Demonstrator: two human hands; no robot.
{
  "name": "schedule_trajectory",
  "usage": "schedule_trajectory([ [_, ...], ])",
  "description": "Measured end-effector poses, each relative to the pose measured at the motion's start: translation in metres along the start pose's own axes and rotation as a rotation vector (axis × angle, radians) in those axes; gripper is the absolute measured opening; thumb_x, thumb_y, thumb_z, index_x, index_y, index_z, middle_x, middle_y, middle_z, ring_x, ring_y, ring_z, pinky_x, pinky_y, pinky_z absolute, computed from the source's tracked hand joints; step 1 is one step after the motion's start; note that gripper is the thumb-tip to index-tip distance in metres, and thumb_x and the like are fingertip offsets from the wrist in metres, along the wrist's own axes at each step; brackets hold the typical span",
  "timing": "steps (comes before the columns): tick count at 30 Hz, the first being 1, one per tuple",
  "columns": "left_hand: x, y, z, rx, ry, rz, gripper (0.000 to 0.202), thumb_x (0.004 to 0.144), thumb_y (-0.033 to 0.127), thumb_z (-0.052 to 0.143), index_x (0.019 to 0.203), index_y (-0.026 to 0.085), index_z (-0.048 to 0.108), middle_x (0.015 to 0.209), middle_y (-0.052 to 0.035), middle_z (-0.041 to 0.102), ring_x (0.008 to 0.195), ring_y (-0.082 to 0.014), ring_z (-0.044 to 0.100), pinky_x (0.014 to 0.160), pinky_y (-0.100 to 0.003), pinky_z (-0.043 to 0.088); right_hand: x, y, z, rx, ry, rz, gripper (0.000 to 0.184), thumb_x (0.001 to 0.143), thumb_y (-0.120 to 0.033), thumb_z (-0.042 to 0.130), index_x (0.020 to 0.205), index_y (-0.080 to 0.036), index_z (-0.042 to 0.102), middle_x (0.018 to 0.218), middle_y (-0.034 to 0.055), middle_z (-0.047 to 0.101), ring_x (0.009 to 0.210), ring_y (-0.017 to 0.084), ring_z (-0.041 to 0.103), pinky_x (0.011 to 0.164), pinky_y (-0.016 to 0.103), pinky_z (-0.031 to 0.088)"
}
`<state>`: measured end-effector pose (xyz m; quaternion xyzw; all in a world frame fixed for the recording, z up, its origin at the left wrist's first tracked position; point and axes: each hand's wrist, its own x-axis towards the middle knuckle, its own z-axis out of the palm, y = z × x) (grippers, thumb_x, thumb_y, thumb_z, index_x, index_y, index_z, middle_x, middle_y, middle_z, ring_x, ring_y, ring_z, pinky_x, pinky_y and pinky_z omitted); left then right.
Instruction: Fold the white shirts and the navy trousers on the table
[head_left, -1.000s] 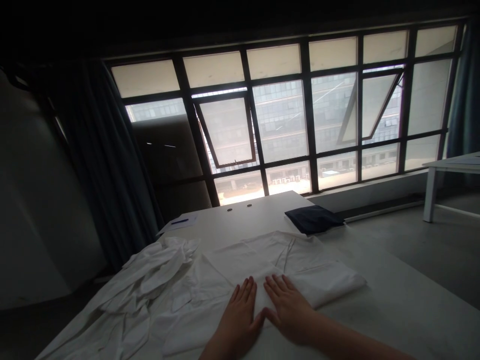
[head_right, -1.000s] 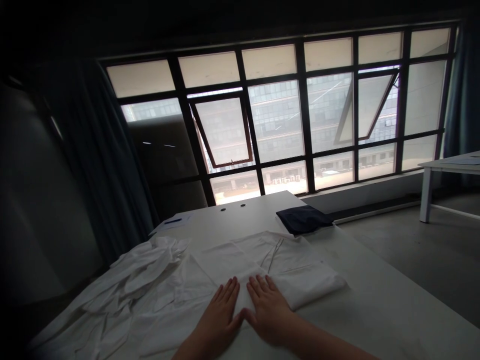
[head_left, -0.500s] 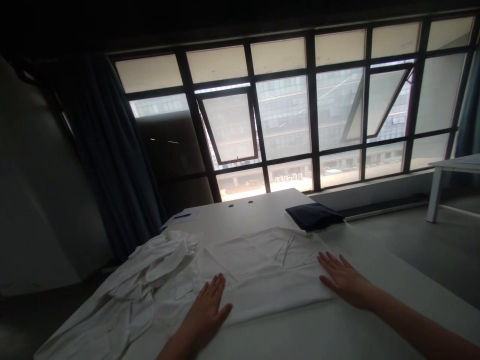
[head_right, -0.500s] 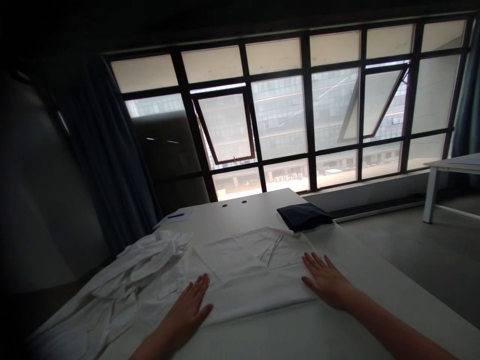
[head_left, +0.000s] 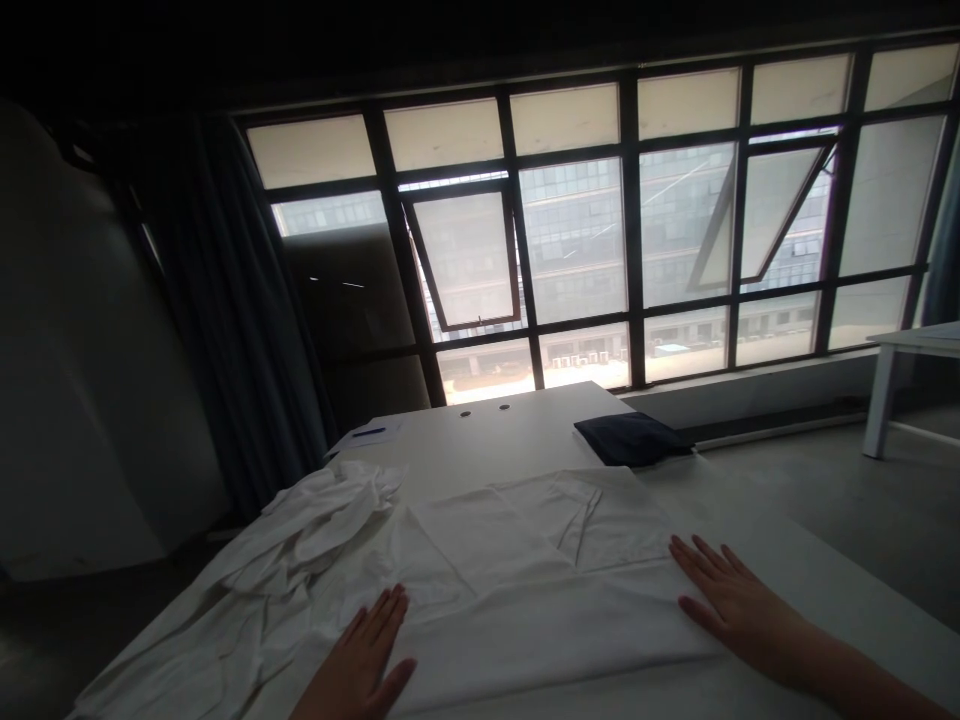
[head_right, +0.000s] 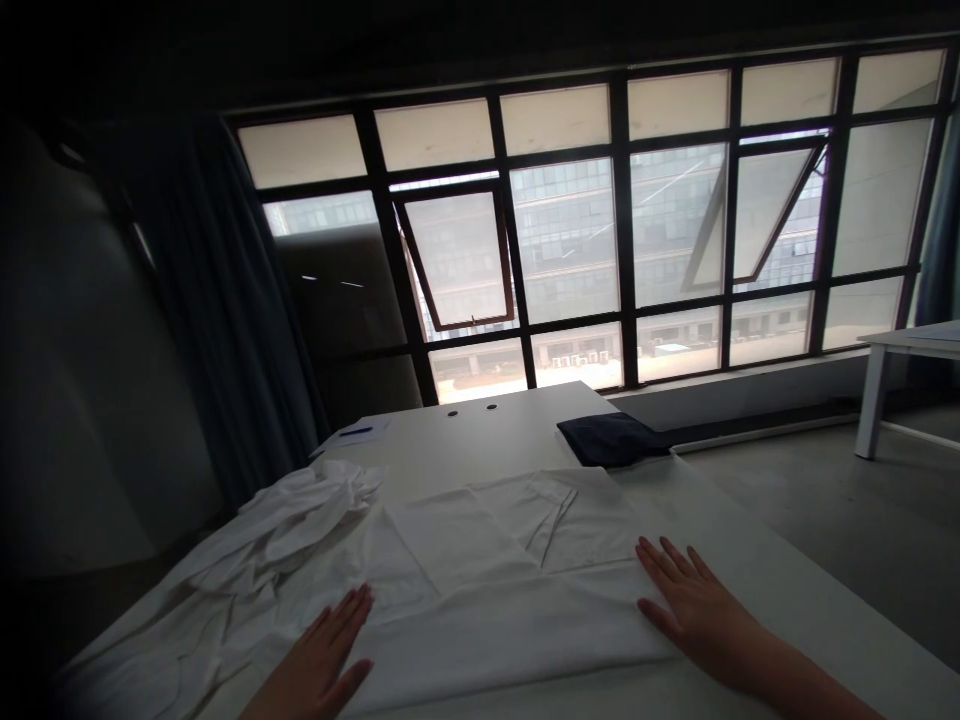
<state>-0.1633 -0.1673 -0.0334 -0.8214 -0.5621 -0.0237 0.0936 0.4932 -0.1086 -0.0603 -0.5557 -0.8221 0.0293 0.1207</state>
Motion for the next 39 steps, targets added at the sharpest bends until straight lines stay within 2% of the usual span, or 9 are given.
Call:
schedule_trajectory([
  [6,-0.031,-0.027,0.012,0.050,0.078,-0.082,0.069,0.098,0.064,0.045,0.155,0.029,0.029,0.159,-0.0033,0.032,0.144,-0.0300,0.037,0.118,-0.046,0.035,-0.015,0.012,-0.003,-0.010,0.012,-0.013,0.070,0.095,-0.065,0.041,0.156,-0.037,0.023,0.162,-0.0010,0.028,0.149,0.035,0.022,0.120,0.061,0.022],
  [9,-0.019,-0.012,-0.005,0.040,0.107,-0.039,0.072,0.096,0.065,0.049,0.156,0.031,0.027,0.159,-0.0048,0.031,0.144,-0.0314,0.037,0.118,-0.049,0.033,-0.007,-0.006,-0.012,-0.022,0.045,0.033,0.070,0.093,-0.065,0.046,0.154,-0.032,0.036,0.159,0.0044,0.035,0.148,0.039,0.025,0.118,0.067,0.022],
  [12,0.011,0.039,-0.036,-0.054,0.102,0.084,0.082,0.096,0.064,0.049,0.159,0.032,0.009,0.163,-0.0061,0.020,0.148,-0.0311,0.030,0.120,-0.052,0.029,0.007,-0.054,-0.021,-0.018,0.083,-0.004,0.066,0.095,-0.052,0.047,0.155,-0.025,0.036,0.161,0.0080,0.031,0.149,0.038,0.021,0.119,0.067,0.013],
  [17,0.069,0.154,-0.072,-0.271,-0.044,0.345,0.080,0.100,0.061,0.043,0.160,0.030,0.000,0.166,-0.0043,0.008,0.152,-0.0298,0.016,0.124,-0.049,0.020,0.028,-0.166,-0.022,0.162,-0.006,-0.364,0.073,0.093,-0.025,0.046,0.160,-0.027,0.016,0.165,0.0037,0.020,0.152,0.028,0.017,0.124,0.055,0.011],
  [21,0.094,0.195,-0.073,-0.364,-0.105,0.357,0.080,0.099,0.059,0.045,0.160,0.030,0.001,0.166,-0.0015,0.007,0.153,-0.0263,0.011,0.126,-0.046,0.014,0.039,-0.204,-0.017,0.236,-0.091,-0.413,0.069,0.099,-0.035,0.043,0.160,-0.027,0.011,0.166,0.0055,0.016,0.152,0.030,0.014,0.123,0.056,0.010],
  [23,0.097,0.191,-0.069,-0.382,-0.126,0.336,0.079,0.100,0.060,0.044,0.160,0.031,0.002,0.166,-0.0008,0.007,0.153,-0.0253,0.011,0.126,-0.045,0.013,0.041,-0.196,-0.016,0.253,-0.111,-0.411,0.064,0.102,-0.042,0.040,0.160,-0.031,0.013,0.166,0.0041,0.017,0.152,0.030,0.015,0.123,0.056,0.010],
  [26,0.091,0.162,-0.060,-0.370,-0.126,0.269,0.079,0.099,0.063,0.042,0.159,0.032,0.002,0.166,-0.0005,0.006,0.153,-0.0252,0.011,0.126,-0.045,0.013,0.039,-0.162,-0.015,0.257,-0.109,-0.377,0.059,0.103,-0.048,0.037,0.158,-0.036,0.018,0.166,0.0016,0.017,0.152,0.029,0.016,0.124,0.054,0.010],
  [35,0.048,0.025,-0.015,-0.122,-0.005,-0.051,0.070,0.100,0.064,0.035,0.157,0.025,0.026,0.162,-0.0064,0.026,0.149,-0.0281,0.028,0.122,-0.047,0.024,0.024,-0.043,-0.014,0.114,-0.014,-0.121,0.064,0.099,-0.060,0.037,0.156,-0.034,0.026,0.163,0.0035,0.024,0.150,0.031,0.021,0.122,0.059,0.016],
  [39,0.029,0.011,-0.016,-0.087,-0.009,-0.068,0.069,0.099,0.065,0.037,0.156,0.026,0.029,0.161,-0.0043,0.027,0.148,-0.0290,0.030,0.121,-0.046,0.028,0.015,-0.022,-0.013,0.055,-0.019,-0.042,0.064,0.099,-0.063,0.034,0.155,-0.033,0.029,0.161,0.0030,0.028,0.149,0.032,0.023,0.121,0.060,0.019],
])
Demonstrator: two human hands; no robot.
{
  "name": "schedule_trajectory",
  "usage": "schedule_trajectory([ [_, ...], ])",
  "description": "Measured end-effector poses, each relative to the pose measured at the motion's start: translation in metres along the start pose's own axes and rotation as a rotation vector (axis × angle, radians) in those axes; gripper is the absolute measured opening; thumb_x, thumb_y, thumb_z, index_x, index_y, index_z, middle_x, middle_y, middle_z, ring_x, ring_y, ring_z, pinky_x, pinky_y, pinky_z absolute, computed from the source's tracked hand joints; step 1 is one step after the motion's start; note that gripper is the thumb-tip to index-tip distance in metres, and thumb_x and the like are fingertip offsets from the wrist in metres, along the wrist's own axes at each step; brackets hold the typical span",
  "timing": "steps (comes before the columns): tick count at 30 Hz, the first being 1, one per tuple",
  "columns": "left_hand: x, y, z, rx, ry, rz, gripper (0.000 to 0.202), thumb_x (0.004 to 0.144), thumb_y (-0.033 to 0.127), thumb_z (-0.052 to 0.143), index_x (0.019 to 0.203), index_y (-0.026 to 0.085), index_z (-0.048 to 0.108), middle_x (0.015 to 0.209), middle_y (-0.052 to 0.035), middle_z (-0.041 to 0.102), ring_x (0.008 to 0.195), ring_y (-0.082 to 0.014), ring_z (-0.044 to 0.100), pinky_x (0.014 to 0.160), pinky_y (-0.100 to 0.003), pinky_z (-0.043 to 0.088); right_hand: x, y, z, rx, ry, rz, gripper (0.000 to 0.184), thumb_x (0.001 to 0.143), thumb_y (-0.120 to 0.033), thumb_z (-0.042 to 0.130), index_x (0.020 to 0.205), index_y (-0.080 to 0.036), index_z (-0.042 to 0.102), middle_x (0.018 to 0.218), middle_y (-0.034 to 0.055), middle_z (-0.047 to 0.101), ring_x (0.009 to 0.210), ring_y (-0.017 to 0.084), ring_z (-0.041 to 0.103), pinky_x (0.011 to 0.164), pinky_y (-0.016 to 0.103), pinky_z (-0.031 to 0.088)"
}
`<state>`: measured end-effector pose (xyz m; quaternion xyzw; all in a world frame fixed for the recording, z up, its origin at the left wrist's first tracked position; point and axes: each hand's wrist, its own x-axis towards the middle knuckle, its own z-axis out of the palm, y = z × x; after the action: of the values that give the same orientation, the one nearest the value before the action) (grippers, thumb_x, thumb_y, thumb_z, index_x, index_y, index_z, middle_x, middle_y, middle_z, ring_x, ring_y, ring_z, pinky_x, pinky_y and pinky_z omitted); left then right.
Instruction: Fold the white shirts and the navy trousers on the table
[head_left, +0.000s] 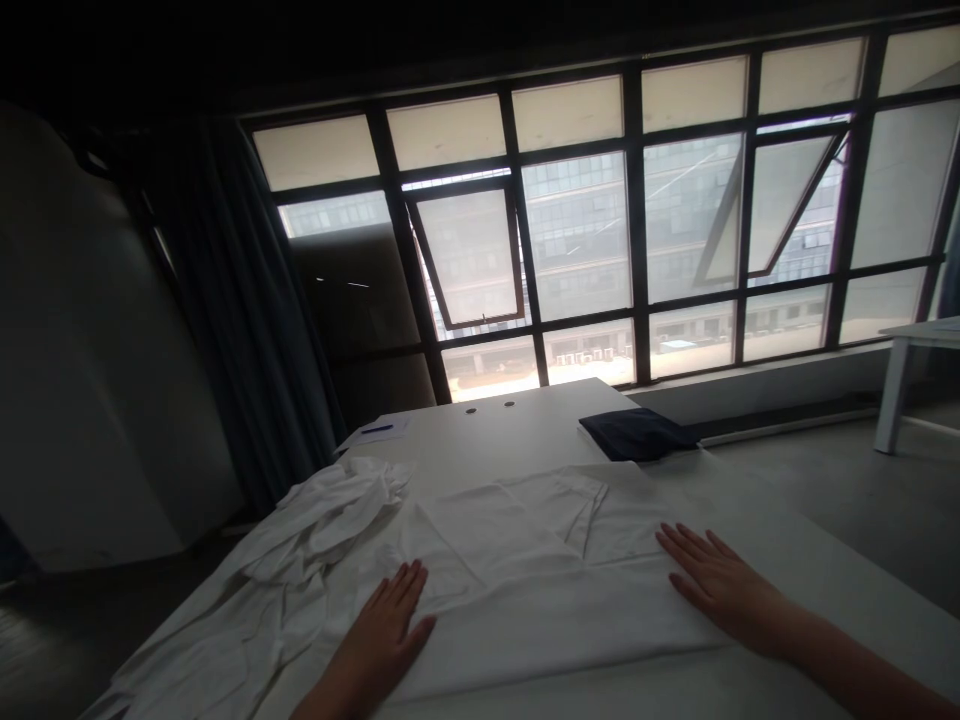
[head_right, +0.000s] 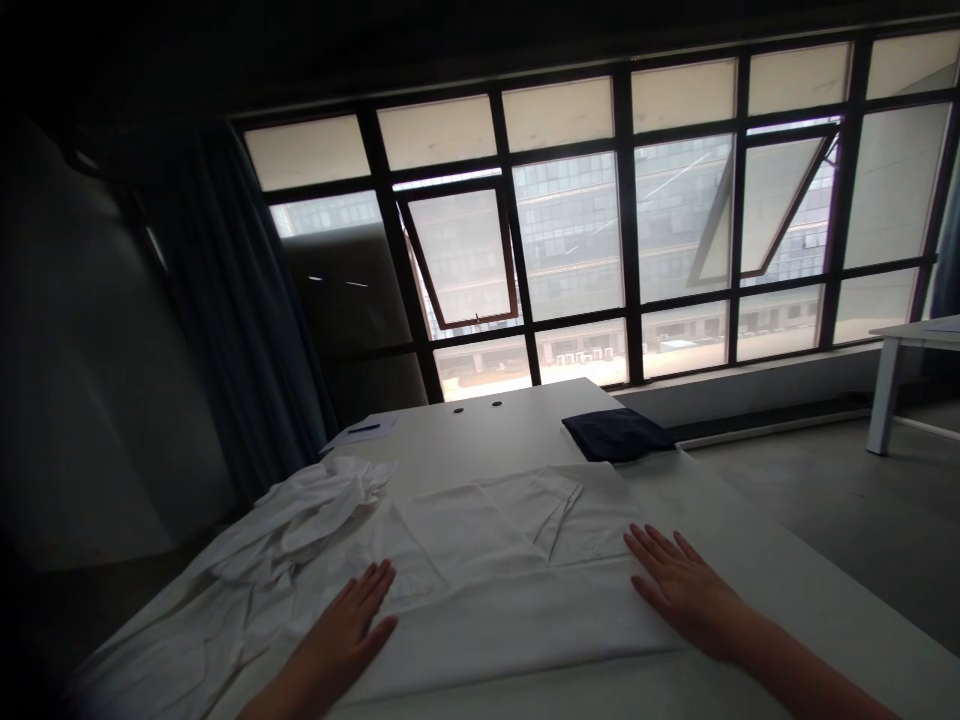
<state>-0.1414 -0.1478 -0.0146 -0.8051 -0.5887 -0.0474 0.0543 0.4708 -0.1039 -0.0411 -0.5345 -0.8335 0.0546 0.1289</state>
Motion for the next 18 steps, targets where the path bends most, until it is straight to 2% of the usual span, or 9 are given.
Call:
schedule_trajectory([
  [4,-0.021,0.008,0.001,0.024,0.029,0.035,0.069,0.098,0.065,0.042,0.156,0.031,0.026,0.161,-0.0015,0.026,0.147,-0.0303,0.031,0.120,-0.046,0.031,-0.021,0.004,0.006,-0.013,0.016,0.022,0.062,0.098,-0.063,0.034,0.155,-0.037,0.030,0.161,-0.0007,0.031,0.148,0.032,0.027,0.121,0.059,0.021],
  [7,-0.043,0.011,0.001,0.011,0.044,0.068,0.071,0.096,0.064,0.046,0.156,0.035,0.020,0.160,0.0008,0.029,0.145,-0.0305,0.035,0.118,-0.046,0.036,-0.042,-0.002,0.001,-0.008,0.033,0.027,0.061,0.095,-0.063,0.040,0.152,-0.042,0.036,0.158,-0.0014,0.039,0.145,0.034,0.035,0.119,0.060,0.025],
  [9,-0.057,0.009,-0.007,-0.032,0.018,0.091,0.074,0.093,0.065,0.050,0.156,0.039,0.020,0.159,0.0020,0.032,0.143,-0.0308,0.039,0.116,-0.046,0.040,-0.053,-0.009,-0.012,0.002,0.037,0.023,0.053,0.094,-0.064,0.044,0.143,-0.044,0.052,0.149,0.0015,0.053,0.137,0.036,0.046,0.115,0.061,0.030],
  [11,-0.066,0.003,-0.022,-0.111,-0.042,0.113,0.072,0.090,0.066,0.055,0.153,0.044,0.028,0.156,0.0032,0.038,0.140,-0.0311,0.045,0.113,-0.045,0.044,-0.057,-0.017,-0.030,0.026,0.023,0.018,0.041,0.094,-0.062,0.045,0.115,-0.039,0.071,0.127,0.0061,0.069,0.117,0.035,0.062,0.106,0.057,0.039],
  [13,-0.066,-0.004,-0.040,-0.222,-0.126,0.092,0.061,0.088,0.066,0.058,0.144,0.048,0.047,0.149,0.0037,0.051,0.132,-0.0313,0.055,0.109,-0.043,0.048,-0.052,-0.021,-0.047,0.062,-0.002,0.045,0.043,0.095,-0.060,0.043,0.083,-0.031,0.073,0.096,0.0079,0.074,0.090,0.029,0.068,0.090,0.049,0.048],
  [14,-0.062,-0.008,-0.049,-0.283,-0.158,0.038,0.053,0.088,0.065,0.057,0.138,0.047,0.056,0.141,0.0031,0.060,0.125,-0.0310,0.061,0.105,-0.042,0.051,-0.047,-0.021,-0.055,0.085,-0.008,0.069,0.046,0.096,-0.059,0.041,0.075,-0.029,0.069,0.086,0.0075,0.072,0.079,0.026,0.067,0.081,0.044,0.050],
  [16,-0.046,-0.015,-0.064,-0.394,-0.165,-0.102,0.047,0.091,0.064,0.051,0.128,0.039,0.066,0.123,0.0002,0.072,0.107,-0.0287,0.070,0.094,-0.039,0.056,-0.032,-0.016,-0.064,0.139,0.018,0.111,0.044,0.096,-0.056,0.040,0.076,-0.027,0.067,0.082,0.0064,0.070,0.070,0.023,0.064,0.069,0.038,0.049],
  [18,-0.023,-0.021,-0.073,-0.467,-0.102,-0.187,0.047,0.092,0.061,0.049,0.121,0.030,0.069,0.113,-0.0024,0.074,0.090,-0.0248,0.073,0.084,-0.035,0.058,-0.011,-0.007,-0.069,0.184,0.084,0.119,0.039,0.096,-0.052,0.041,0.084,-0.027,0.068,0.088,0.0063,0.070,0.070,0.021,0.064,0.067,0.035,0.049],
])
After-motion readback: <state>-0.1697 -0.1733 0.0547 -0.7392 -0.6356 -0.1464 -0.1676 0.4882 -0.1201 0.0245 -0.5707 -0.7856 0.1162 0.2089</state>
